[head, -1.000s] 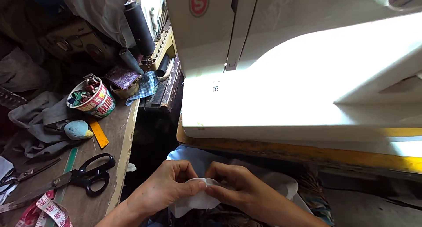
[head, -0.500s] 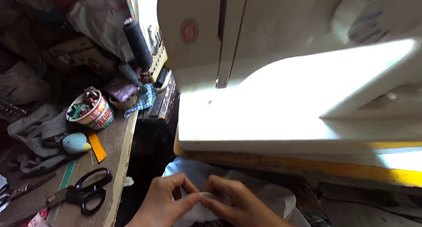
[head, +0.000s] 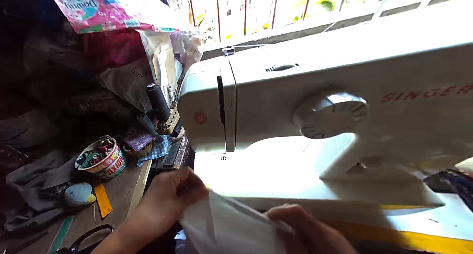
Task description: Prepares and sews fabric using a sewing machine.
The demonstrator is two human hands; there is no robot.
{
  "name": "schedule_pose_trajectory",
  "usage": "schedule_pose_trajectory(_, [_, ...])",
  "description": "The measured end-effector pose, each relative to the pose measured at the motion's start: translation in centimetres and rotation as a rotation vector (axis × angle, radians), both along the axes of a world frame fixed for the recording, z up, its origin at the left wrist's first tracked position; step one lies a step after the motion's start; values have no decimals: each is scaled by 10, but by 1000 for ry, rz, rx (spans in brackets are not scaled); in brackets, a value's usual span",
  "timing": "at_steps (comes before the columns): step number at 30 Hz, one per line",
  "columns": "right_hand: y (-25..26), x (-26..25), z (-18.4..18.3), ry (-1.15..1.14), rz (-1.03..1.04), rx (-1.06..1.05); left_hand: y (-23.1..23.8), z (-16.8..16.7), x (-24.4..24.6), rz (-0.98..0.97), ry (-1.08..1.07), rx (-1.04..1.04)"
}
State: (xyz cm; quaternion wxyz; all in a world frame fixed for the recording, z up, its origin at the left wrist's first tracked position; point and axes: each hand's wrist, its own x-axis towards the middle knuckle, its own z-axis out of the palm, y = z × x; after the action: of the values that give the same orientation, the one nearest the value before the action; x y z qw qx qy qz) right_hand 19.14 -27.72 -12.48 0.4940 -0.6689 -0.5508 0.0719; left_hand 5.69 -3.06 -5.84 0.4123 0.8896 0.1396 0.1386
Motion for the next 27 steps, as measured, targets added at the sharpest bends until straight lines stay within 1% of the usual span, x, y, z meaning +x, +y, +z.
schedule_pose_trajectory(2, [2, 9, 17, -148, -98, 66, 6, -3, 25, 11, -87, 215])
schedule_pose_trajectory(4, [10, 20, 21, -303, -197, 100, 8, -13, 45, 6, -137, 301])
schedule_pose_trajectory(7, [28, 44, 3, -524, -333, 139, 2, -27, 58, 79, -92, 297])
schedule_pose_trajectory(10, [33, 60, -9, -649, -365, 118, 3, -36, 63, 165, -76, 327])
schedule_pose_trajectory(16, [45, 79, -9, -873, -407, 59, 2, -32, 77, 127, 132, 228])
schedule_pose_trajectory(18, [50, 75, -6, -880, -378, 86, 1, -27, 79, 129, 184, 196])
schedule_pose_trajectory(22, [67, 63, -7, -892, -206, 178, 2, -22, 81, 148, 227, 174])
schedule_pose_trajectory(25, [81, 67, -10, -923, -97, 147, 3, -23, 81, 158, 214, 160])
schedule_pose_trajectory(27, [85, 72, -11, -927, -74, 127, 2, -24, 81, 169, 193, 145])
